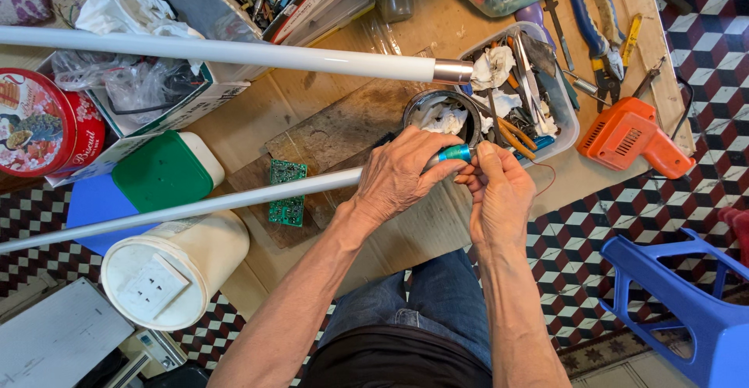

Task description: The person works at a cluttered workbench on a long white tube lamp. They hold the tube steady while filing and pressing a teal end cap onto its end, adjust the cap by hand, carry the tube to a corner to test its fit near a fan, then return to the bench and use scissors and pliers on the lamp parts.

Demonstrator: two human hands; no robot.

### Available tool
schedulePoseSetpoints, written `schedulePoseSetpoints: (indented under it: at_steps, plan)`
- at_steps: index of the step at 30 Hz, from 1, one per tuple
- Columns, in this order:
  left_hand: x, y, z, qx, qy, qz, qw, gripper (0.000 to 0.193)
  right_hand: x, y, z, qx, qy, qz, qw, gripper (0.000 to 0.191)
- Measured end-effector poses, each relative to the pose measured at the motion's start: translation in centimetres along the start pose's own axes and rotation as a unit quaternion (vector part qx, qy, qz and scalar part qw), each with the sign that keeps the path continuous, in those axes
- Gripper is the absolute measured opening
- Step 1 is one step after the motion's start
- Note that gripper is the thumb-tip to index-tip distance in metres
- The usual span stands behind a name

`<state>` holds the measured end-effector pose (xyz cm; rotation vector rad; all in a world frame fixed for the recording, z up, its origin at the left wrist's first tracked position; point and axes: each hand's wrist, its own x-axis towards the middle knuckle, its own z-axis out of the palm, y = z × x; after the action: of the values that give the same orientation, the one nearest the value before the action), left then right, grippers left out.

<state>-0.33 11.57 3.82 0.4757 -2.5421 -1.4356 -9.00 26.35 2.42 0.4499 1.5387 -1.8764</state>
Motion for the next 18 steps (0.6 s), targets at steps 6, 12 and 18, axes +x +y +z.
schedulePoseSetpoints:
  at_steps: [6, 12, 18]
  plan:
    - [0.3, 0.5, -0.1, 0.000, -0.002, 0.011, 1.000, 0.029, 0.2, -1.0, -1.1, 0.001, -0.066, 0.016, 0.998, 0.017]
    - [0.4, 1.0, 0.0, 0.010, -0.012, -0.026, 1.000, 0.025, 0.2, -1.3, -1.1, -0.020, -0.077, 0.011, 0.997, 0.019]
    - [0.5, 0.8, 0.2, 0.022, -0.009, -0.027, 0.999, 0.025, 0.2, -2.5, -0.6, -0.061, -0.094, 0.015, 0.994, 0.019]
